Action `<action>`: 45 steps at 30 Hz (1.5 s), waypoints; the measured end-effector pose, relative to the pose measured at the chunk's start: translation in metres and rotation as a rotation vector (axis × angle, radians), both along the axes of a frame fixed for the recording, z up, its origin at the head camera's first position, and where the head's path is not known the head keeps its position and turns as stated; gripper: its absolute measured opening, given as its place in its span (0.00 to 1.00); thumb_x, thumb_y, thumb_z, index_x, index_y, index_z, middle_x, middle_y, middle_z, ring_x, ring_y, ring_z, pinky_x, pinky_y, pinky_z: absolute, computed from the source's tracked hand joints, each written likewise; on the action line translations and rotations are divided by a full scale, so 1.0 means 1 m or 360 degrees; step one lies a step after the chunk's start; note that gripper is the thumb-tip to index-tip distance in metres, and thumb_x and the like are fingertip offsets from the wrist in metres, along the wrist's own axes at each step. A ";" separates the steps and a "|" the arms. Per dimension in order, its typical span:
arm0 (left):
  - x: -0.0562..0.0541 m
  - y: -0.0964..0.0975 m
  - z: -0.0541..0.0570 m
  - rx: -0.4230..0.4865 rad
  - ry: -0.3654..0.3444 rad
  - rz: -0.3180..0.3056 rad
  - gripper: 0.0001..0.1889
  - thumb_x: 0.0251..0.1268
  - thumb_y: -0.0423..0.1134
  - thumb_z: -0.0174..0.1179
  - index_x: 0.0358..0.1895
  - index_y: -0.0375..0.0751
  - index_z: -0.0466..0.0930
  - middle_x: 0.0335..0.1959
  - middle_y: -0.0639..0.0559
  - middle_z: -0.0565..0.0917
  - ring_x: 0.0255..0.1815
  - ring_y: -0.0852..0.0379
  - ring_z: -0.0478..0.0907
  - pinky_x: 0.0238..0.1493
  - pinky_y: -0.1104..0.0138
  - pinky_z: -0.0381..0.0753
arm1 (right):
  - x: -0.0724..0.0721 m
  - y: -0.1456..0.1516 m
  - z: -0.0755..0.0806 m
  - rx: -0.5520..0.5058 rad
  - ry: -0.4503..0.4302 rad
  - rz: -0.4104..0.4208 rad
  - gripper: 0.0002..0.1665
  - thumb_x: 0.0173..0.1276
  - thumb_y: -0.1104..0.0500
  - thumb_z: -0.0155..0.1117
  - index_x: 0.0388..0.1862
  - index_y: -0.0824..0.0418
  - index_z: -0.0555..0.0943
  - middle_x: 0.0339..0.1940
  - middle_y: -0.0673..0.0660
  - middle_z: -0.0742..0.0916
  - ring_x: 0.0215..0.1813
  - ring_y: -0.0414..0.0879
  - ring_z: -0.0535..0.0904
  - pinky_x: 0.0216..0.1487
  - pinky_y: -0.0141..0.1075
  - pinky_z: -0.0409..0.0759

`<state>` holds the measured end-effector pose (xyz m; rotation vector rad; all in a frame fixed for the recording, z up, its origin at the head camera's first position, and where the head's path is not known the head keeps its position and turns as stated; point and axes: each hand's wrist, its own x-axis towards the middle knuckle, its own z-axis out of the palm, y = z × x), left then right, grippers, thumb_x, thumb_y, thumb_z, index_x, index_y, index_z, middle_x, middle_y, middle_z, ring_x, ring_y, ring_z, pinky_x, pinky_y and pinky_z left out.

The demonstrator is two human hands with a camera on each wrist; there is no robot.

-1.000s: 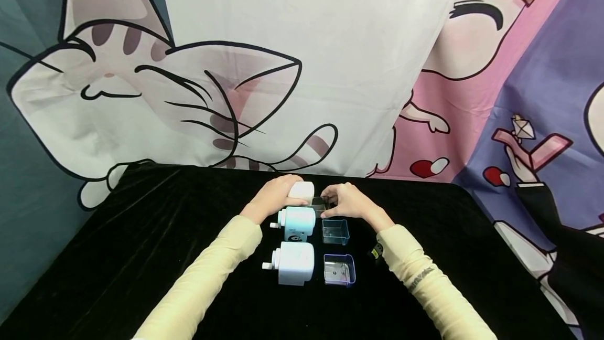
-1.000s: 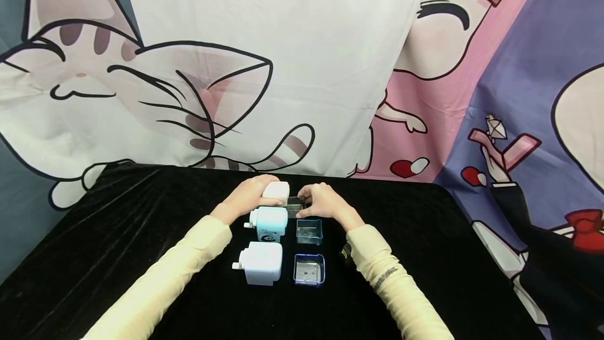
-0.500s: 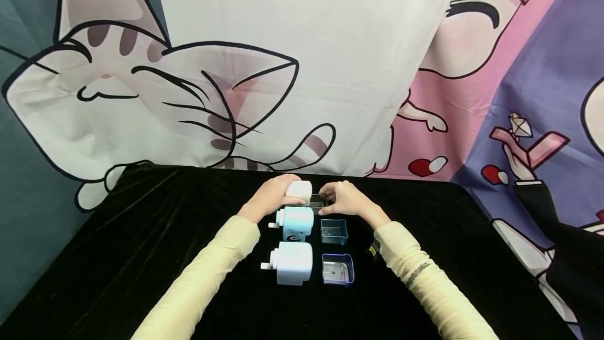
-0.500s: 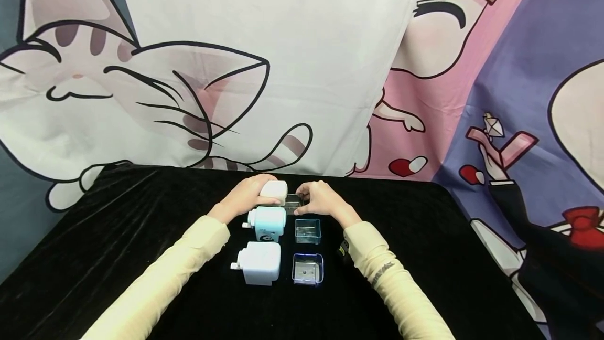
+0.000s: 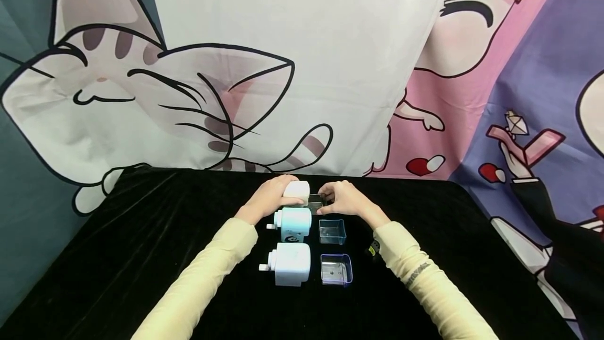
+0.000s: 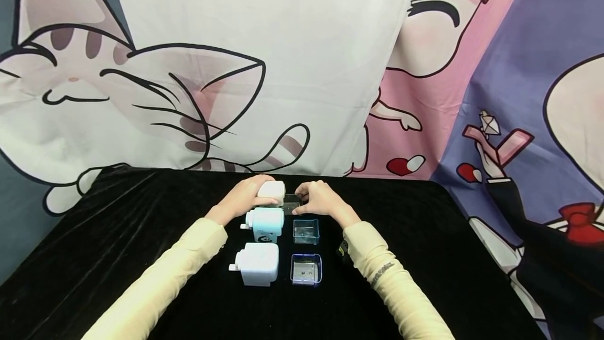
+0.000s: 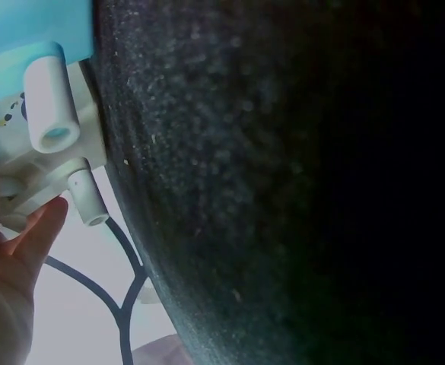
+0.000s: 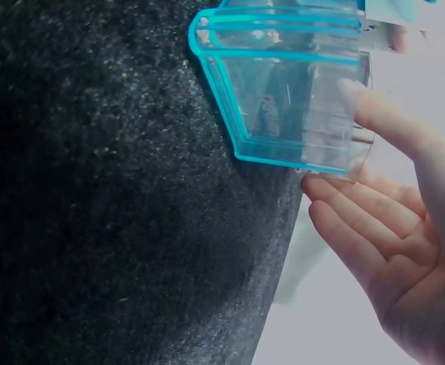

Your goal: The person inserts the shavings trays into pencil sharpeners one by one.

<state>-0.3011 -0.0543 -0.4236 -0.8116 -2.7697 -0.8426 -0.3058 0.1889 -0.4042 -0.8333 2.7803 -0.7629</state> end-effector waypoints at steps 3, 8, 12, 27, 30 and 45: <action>0.000 0.000 0.000 -0.0010 -0.0006 0.0002 0.30 0.54 0.60 0.66 0.56 0.47 0.75 0.50 0.53 0.81 0.45 0.55 0.77 0.50 0.59 0.77 | 0.000 0.000 0.000 -0.0006 0.0005 0.0004 0.26 0.49 0.51 0.78 0.45 0.61 0.83 0.42 0.54 0.89 0.43 0.44 0.86 0.48 0.40 0.83; 0.001 -0.001 0.001 -0.0010 -0.0013 0.0010 0.30 0.54 0.59 0.66 0.57 0.46 0.75 0.50 0.52 0.81 0.46 0.55 0.77 0.51 0.58 0.77 | 0.001 -0.001 -0.001 -0.0007 0.0012 0.0000 0.26 0.49 0.50 0.78 0.45 0.62 0.83 0.41 0.54 0.89 0.42 0.43 0.86 0.48 0.40 0.83; 0.002 -0.001 0.002 -0.0001 -0.0014 0.0012 0.30 0.54 0.59 0.66 0.57 0.46 0.75 0.50 0.52 0.81 0.46 0.55 0.77 0.50 0.58 0.77 | 0.000 -0.001 -0.001 0.0006 0.0019 0.0000 0.25 0.49 0.49 0.78 0.44 0.60 0.83 0.40 0.51 0.89 0.42 0.41 0.86 0.48 0.38 0.83; 0.003 -0.002 0.003 -0.0020 -0.0008 0.0005 0.30 0.54 0.59 0.66 0.57 0.46 0.75 0.50 0.52 0.81 0.45 0.55 0.77 0.50 0.59 0.76 | 0.002 0.000 -0.001 -0.0004 0.0004 0.0041 0.26 0.48 0.48 0.79 0.43 0.59 0.83 0.39 0.51 0.89 0.41 0.40 0.86 0.47 0.37 0.83; 0.003 -0.002 0.003 -0.0019 -0.0009 0.0002 0.31 0.54 0.59 0.66 0.57 0.46 0.75 0.50 0.52 0.81 0.46 0.56 0.77 0.51 0.59 0.76 | 0.003 0.000 -0.001 -0.0007 0.0014 0.0054 0.26 0.48 0.48 0.79 0.43 0.59 0.83 0.39 0.51 0.89 0.41 0.41 0.86 0.46 0.36 0.83; 0.001 -0.001 0.002 -0.0016 -0.0016 -0.0031 0.30 0.54 0.59 0.67 0.57 0.46 0.75 0.50 0.52 0.81 0.45 0.56 0.77 0.50 0.59 0.77 | 0.002 0.000 -0.003 -0.0037 0.0000 0.0079 0.25 0.50 0.52 0.78 0.45 0.60 0.82 0.41 0.53 0.89 0.44 0.44 0.86 0.49 0.40 0.83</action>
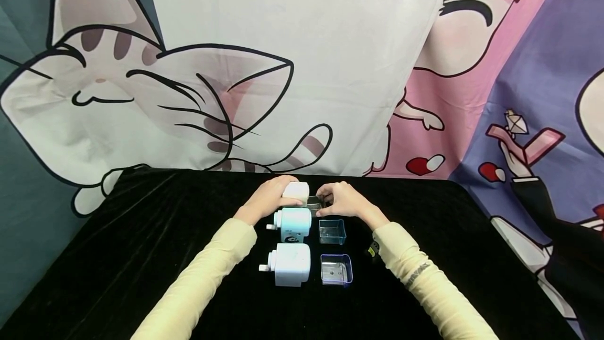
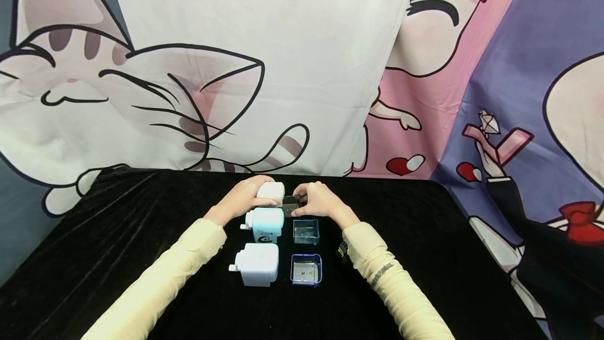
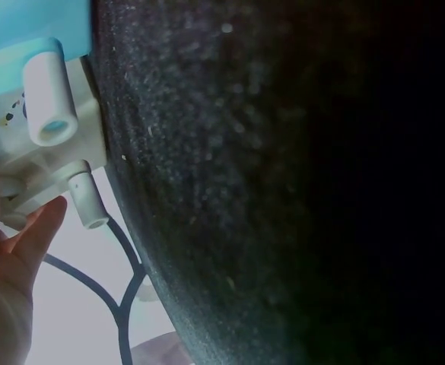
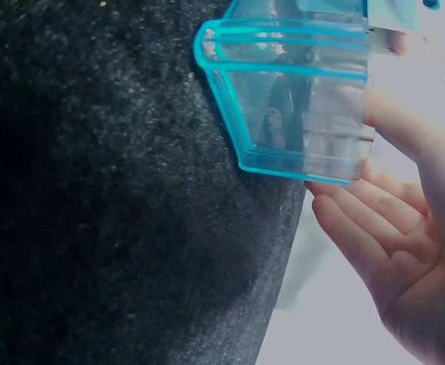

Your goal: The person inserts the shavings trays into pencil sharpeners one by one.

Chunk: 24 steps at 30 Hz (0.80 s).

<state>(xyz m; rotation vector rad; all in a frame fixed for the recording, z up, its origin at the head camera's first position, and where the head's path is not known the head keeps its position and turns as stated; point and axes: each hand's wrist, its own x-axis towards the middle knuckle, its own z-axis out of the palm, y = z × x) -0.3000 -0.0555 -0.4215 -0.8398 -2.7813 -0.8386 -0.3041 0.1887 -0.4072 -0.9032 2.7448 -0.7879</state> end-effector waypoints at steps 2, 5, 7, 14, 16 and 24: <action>0.000 0.000 0.000 -0.0002 -0.0006 -0.0011 0.30 0.54 0.59 0.67 0.57 0.46 0.75 0.51 0.52 0.81 0.46 0.56 0.77 0.51 0.59 0.76 | -0.001 -0.001 -0.002 -0.0005 0.0007 -0.0018 0.24 0.50 0.52 0.78 0.45 0.60 0.82 0.42 0.53 0.89 0.45 0.44 0.86 0.50 0.40 0.82; 0.000 0.000 0.000 -0.0016 -0.0009 -0.0026 0.31 0.54 0.59 0.67 0.57 0.46 0.75 0.51 0.52 0.81 0.46 0.56 0.76 0.51 0.59 0.76 | -0.001 -0.001 -0.004 -0.0008 0.0014 -0.0048 0.24 0.50 0.53 0.78 0.45 0.59 0.82 0.42 0.53 0.88 0.45 0.44 0.86 0.50 0.41 0.82; 0.000 0.000 0.000 -0.0031 -0.0006 -0.0030 0.31 0.54 0.59 0.66 0.57 0.46 0.75 0.51 0.52 0.81 0.45 0.56 0.76 0.51 0.59 0.76 | -0.001 -0.002 -0.005 -0.0012 0.0024 -0.0062 0.24 0.51 0.53 0.78 0.46 0.59 0.81 0.43 0.53 0.88 0.46 0.45 0.86 0.50 0.41 0.82; 0.001 0.001 0.002 -0.0051 0.0037 -0.0026 0.30 0.54 0.59 0.66 0.57 0.45 0.75 0.49 0.52 0.81 0.43 0.56 0.77 0.49 0.59 0.77 | 0.000 -0.005 -0.005 -0.0035 0.0040 -0.0090 0.26 0.52 0.54 0.77 0.49 0.61 0.80 0.45 0.56 0.87 0.47 0.48 0.86 0.49 0.40 0.83; 0.001 0.001 0.001 -0.0057 0.0040 -0.0027 0.30 0.55 0.59 0.66 0.57 0.45 0.75 0.50 0.52 0.81 0.44 0.56 0.77 0.49 0.59 0.77 | 0.000 -0.005 -0.006 -0.0027 0.0047 -0.0096 0.27 0.52 0.54 0.77 0.49 0.61 0.80 0.45 0.56 0.87 0.47 0.48 0.86 0.49 0.40 0.82; 0.002 0.001 0.000 -0.0040 0.0026 -0.0033 0.30 0.55 0.59 0.65 0.57 0.45 0.75 0.49 0.52 0.81 0.43 0.56 0.77 0.48 0.60 0.78 | 0.000 -0.011 -0.009 -0.0053 0.0040 -0.0061 0.27 0.52 0.54 0.77 0.50 0.62 0.79 0.45 0.57 0.87 0.48 0.48 0.86 0.50 0.40 0.82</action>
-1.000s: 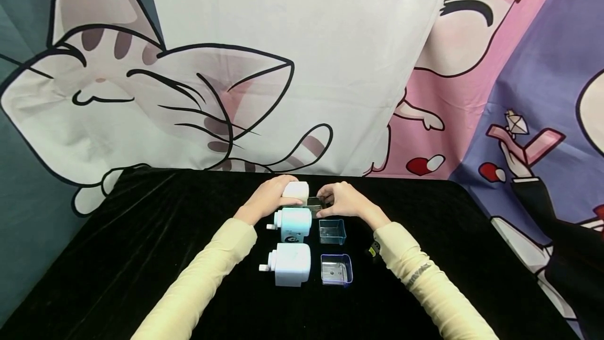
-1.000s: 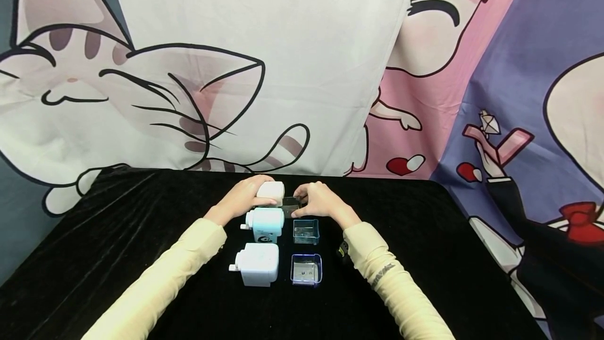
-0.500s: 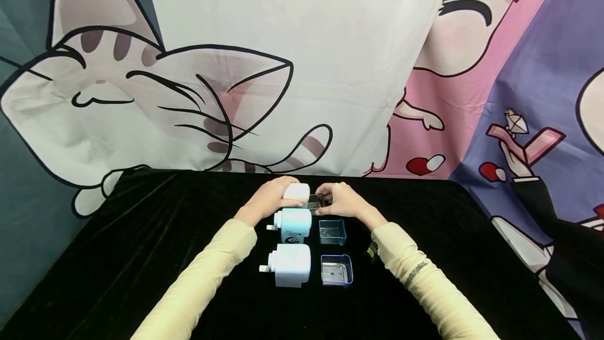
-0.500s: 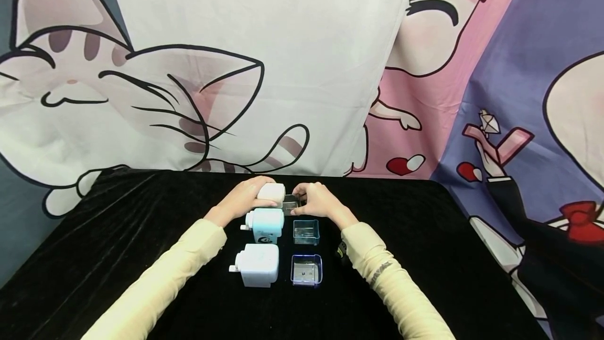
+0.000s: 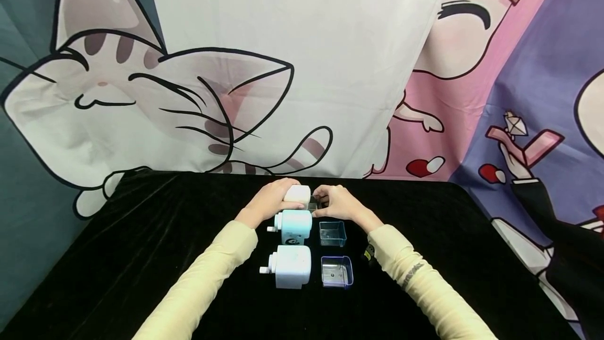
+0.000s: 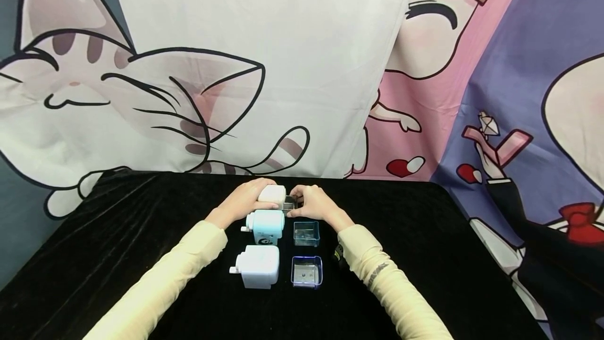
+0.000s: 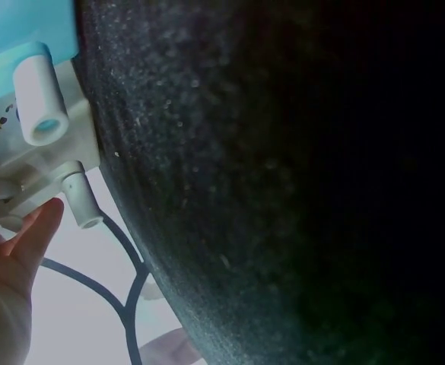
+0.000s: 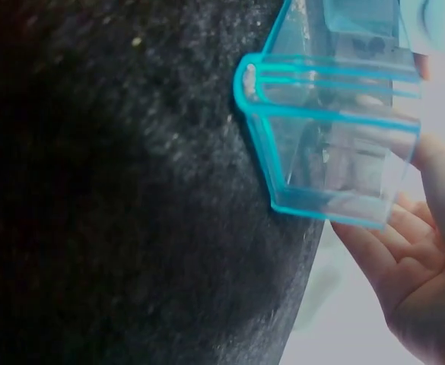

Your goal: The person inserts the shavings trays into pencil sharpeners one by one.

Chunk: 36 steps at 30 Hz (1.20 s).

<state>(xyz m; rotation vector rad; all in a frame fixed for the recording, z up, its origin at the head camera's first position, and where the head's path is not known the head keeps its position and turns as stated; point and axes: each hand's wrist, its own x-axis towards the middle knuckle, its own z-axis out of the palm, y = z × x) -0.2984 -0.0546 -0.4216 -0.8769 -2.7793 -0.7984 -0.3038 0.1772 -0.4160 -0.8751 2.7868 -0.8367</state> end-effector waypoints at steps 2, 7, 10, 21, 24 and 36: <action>0.001 0.000 0.000 -0.0002 -0.0004 0.0000 0.30 0.55 0.59 0.65 0.57 0.45 0.75 0.49 0.52 0.81 0.43 0.56 0.77 0.48 0.59 0.78 | 0.000 -0.002 0.000 -0.0004 -0.0011 0.0005 0.28 0.52 0.55 0.77 0.50 0.62 0.80 0.45 0.57 0.87 0.47 0.48 0.86 0.49 0.39 0.82; 0.001 0.000 0.002 -0.0011 0.0018 0.0000 0.30 0.55 0.59 0.65 0.57 0.45 0.75 0.50 0.52 0.81 0.45 0.56 0.77 0.50 0.59 0.78 | -0.002 -0.006 0.001 0.0015 -0.0001 0.0018 0.27 0.52 0.56 0.76 0.50 0.63 0.80 0.45 0.57 0.87 0.46 0.47 0.86 0.48 0.36 0.83; 0.002 0.001 0.003 -0.0015 0.0020 0.0000 0.30 0.55 0.59 0.66 0.57 0.45 0.75 0.51 0.52 0.81 0.45 0.56 0.77 0.50 0.59 0.77 | -0.003 -0.008 0.002 0.0041 0.0010 0.0014 0.26 0.52 0.57 0.76 0.50 0.63 0.80 0.44 0.57 0.88 0.45 0.46 0.86 0.48 0.36 0.83; 0.001 0.003 0.004 -0.0019 0.0035 0.0000 0.30 0.54 0.59 0.66 0.56 0.45 0.76 0.50 0.52 0.82 0.44 0.55 0.77 0.49 0.59 0.77 | -0.003 -0.013 0.007 0.0076 0.0039 0.0032 0.27 0.52 0.56 0.75 0.50 0.65 0.80 0.44 0.58 0.88 0.45 0.46 0.86 0.48 0.37 0.83; 0.001 0.003 0.003 -0.0013 0.0041 0.0001 0.30 0.54 0.59 0.66 0.56 0.45 0.76 0.50 0.51 0.82 0.44 0.55 0.77 0.50 0.59 0.77 | -0.004 -0.013 0.007 0.0089 0.0051 0.0039 0.27 0.52 0.55 0.76 0.49 0.65 0.80 0.44 0.58 0.88 0.45 0.46 0.86 0.48 0.37 0.83; 0.002 0.004 0.002 -0.0020 0.0042 0.0036 0.30 0.54 0.59 0.66 0.56 0.44 0.76 0.49 0.51 0.82 0.43 0.55 0.77 0.48 0.60 0.78 | -0.003 -0.012 0.007 0.0104 0.0050 0.0047 0.31 0.51 0.54 0.76 0.53 0.66 0.80 0.46 0.59 0.88 0.47 0.47 0.85 0.50 0.39 0.82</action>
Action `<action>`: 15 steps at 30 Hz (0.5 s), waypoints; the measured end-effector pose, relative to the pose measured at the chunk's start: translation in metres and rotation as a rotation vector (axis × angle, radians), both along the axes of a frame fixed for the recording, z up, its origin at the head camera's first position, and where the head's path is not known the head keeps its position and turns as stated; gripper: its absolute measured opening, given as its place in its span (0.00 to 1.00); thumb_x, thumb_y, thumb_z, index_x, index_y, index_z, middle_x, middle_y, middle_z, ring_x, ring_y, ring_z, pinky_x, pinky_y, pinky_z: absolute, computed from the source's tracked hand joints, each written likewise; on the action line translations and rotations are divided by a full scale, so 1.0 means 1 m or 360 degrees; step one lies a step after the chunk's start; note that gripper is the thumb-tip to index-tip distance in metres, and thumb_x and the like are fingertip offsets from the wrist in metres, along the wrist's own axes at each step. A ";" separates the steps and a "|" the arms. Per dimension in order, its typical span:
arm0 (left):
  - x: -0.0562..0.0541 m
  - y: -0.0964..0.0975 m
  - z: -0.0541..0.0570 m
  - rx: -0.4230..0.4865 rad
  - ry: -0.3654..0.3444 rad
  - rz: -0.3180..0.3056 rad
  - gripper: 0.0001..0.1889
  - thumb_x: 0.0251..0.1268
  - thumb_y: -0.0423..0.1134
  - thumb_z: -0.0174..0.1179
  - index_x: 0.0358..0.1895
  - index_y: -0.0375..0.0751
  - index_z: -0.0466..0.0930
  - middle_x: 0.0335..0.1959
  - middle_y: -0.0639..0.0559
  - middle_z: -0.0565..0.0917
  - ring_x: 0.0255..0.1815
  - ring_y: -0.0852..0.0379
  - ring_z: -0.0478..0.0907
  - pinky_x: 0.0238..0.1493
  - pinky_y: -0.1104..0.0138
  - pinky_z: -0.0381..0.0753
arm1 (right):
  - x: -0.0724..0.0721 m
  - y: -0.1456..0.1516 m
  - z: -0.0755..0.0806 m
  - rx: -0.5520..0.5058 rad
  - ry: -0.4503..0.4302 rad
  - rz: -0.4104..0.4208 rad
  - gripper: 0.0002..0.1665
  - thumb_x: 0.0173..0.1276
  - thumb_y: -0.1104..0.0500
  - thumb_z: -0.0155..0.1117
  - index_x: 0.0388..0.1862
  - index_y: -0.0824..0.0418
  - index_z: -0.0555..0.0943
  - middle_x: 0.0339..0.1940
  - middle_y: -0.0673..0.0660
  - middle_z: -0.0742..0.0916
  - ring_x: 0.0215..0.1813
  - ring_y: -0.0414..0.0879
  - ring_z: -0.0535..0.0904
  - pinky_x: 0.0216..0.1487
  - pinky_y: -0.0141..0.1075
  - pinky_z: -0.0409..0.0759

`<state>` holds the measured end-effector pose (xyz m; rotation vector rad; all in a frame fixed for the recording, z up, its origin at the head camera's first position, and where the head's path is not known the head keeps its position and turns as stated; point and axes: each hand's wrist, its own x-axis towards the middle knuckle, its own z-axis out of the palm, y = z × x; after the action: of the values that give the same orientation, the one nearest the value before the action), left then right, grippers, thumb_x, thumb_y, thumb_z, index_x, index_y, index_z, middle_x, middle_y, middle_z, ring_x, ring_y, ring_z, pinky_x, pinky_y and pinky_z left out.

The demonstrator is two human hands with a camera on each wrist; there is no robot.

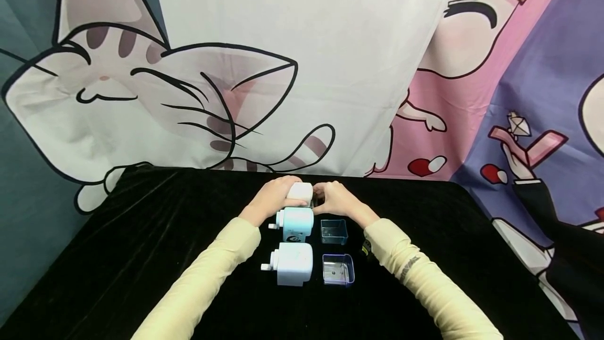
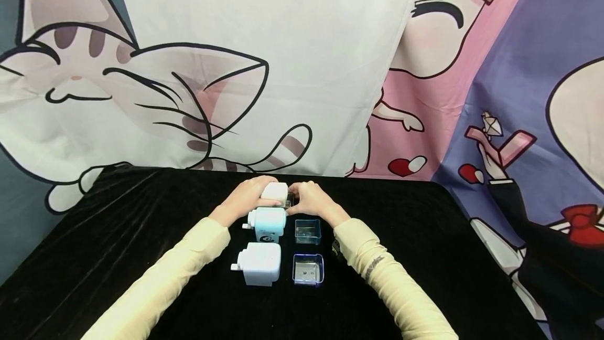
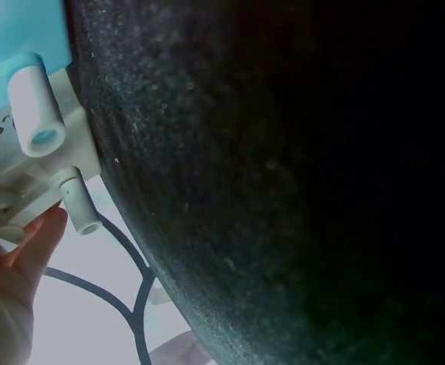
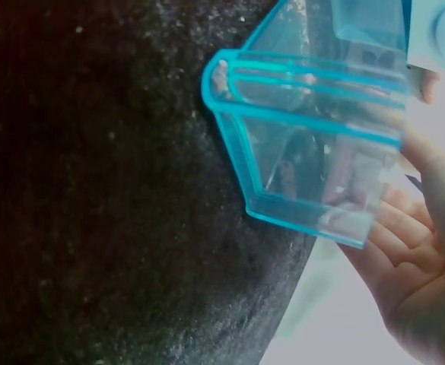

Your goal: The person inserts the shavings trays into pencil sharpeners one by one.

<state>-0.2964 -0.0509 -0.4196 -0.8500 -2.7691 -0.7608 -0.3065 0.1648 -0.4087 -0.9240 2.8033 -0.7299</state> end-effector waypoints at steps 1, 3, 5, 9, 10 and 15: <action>0.000 0.000 0.000 -0.0005 -0.0002 0.0003 0.31 0.54 0.60 0.66 0.56 0.44 0.76 0.49 0.51 0.82 0.43 0.55 0.77 0.48 0.60 0.78 | 0.000 0.001 0.001 0.0004 -0.0006 -0.0013 0.32 0.51 0.53 0.77 0.53 0.66 0.80 0.47 0.59 0.88 0.48 0.48 0.85 0.51 0.39 0.82; 0.000 0.000 0.000 -0.0017 -0.0001 0.0010 0.31 0.54 0.60 0.66 0.56 0.44 0.76 0.49 0.51 0.82 0.43 0.55 0.77 0.48 0.59 0.78 | 0.000 0.002 0.001 0.0014 -0.0017 -0.0045 0.34 0.50 0.52 0.77 0.54 0.65 0.80 0.47 0.58 0.88 0.49 0.48 0.85 0.52 0.39 0.81; 0.001 0.000 0.000 -0.0024 0.0004 0.0015 0.31 0.54 0.60 0.66 0.56 0.43 0.76 0.49 0.51 0.82 0.43 0.55 0.77 0.48 0.59 0.78 | -0.001 0.004 0.001 0.0028 -0.0021 -0.0073 0.34 0.49 0.51 0.78 0.53 0.65 0.80 0.47 0.58 0.88 0.48 0.47 0.85 0.52 0.40 0.81; 0.002 0.000 -0.001 -0.0038 0.0008 0.0039 0.32 0.54 0.60 0.66 0.57 0.43 0.76 0.49 0.50 0.82 0.43 0.54 0.78 0.48 0.59 0.78 | -0.002 0.004 0.002 0.0042 -0.0021 -0.0073 0.34 0.47 0.51 0.79 0.52 0.66 0.81 0.44 0.58 0.89 0.46 0.47 0.86 0.50 0.39 0.82; 0.001 0.000 -0.001 -0.0039 0.0011 0.0041 0.32 0.54 0.60 0.66 0.57 0.43 0.76 0.49 0.50 0.82 0.43 0.54 0.78 0.48 0.59 0.78 | -0.002 0.004 0.002 0.0040 -0.0025 -0.0068 0.34 0.48 0.51 0.79 0.52 0.66 0.81 0.44 0.58 0.89 0.46 0.47 0.86 0.50 0.39 0.82; 0.001 0.001 -0.001 -0.0048 0.0033 0.0041 0.31 0.54 0.60 0.66 0.56 0.43 0.76 0.49 0.50 0.82 0.43 0.54 0.78 0.49 0.59 0.78 | -0.003 0.003 0.002 0.0024 -0.0055 -0.0068 0.33 0.48 0.53 0.79 0.51 0.67 0.81 0.43 0.59 0.89 0.45 0.47 0.86 0.49 0.38 0.83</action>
<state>-0.2955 -0.0497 -0.4209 -0.8210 -2.7747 -0.7040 -0.3093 0.1675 -0.4064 -0.8430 2.8026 -0.7221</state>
